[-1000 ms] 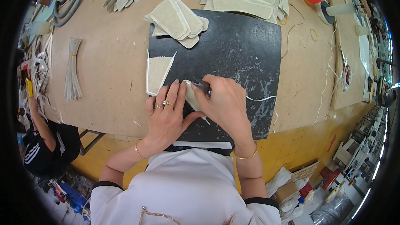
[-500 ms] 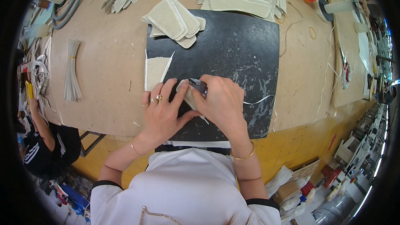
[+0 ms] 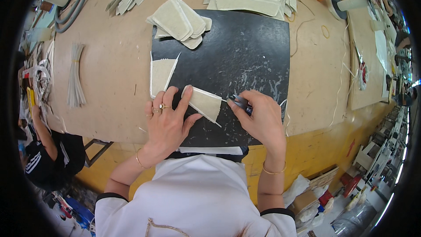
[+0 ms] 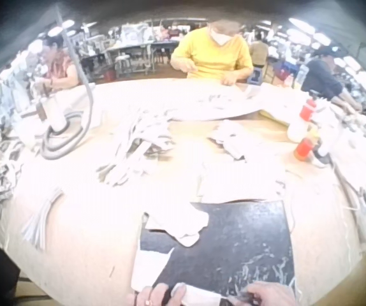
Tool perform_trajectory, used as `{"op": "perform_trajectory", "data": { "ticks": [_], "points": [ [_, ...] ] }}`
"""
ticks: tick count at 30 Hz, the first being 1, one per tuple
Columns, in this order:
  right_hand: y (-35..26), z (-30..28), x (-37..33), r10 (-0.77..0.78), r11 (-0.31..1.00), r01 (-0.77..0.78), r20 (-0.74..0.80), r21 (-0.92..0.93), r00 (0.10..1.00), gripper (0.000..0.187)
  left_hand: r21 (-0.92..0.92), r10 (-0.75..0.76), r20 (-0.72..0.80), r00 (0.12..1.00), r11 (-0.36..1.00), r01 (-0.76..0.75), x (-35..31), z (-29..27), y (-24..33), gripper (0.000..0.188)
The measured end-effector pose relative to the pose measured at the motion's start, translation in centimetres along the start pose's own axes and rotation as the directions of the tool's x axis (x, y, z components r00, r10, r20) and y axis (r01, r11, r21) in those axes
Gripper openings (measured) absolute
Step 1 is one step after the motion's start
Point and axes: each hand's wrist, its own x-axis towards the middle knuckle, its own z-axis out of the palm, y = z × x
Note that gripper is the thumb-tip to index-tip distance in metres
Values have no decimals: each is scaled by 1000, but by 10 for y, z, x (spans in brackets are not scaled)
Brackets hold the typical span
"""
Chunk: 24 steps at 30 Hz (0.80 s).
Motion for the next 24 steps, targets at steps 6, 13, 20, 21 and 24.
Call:
{"op": "perform_trajectory", "data": {
  "ticks": [6, 13, 20, 21, 24],
  "points": [
    [5, 6, -3, 21, 999, -19, -34, 46, 999, 27, 107, 12, -7, 1000, 994, -11, 2, 1, 5, 61],
    [4, 6, -1, 9, 1000, -9, -16, -4, 1000, 26, 124, 19, 21, 1000, 992, -21, 3, -2, 6, 59],
    [1, 7, 0, 32, 999, -33, -16, -24, 999, 26, 107, -9, 49, 999, 994, 4, 3, -3, 9, 58],
    [1, 7, 0, 37, 999, -38, -17, -21, 999, 26, 83, -23, 50, 998, 996, 19, 2, -2, 9, 57],
    [1, 7, 0, 52, 998, -52, -7, -17, 999, 25, 41, -58, 43, 997, 998, 56, -1, 1, 10, 57]
  ]
}}
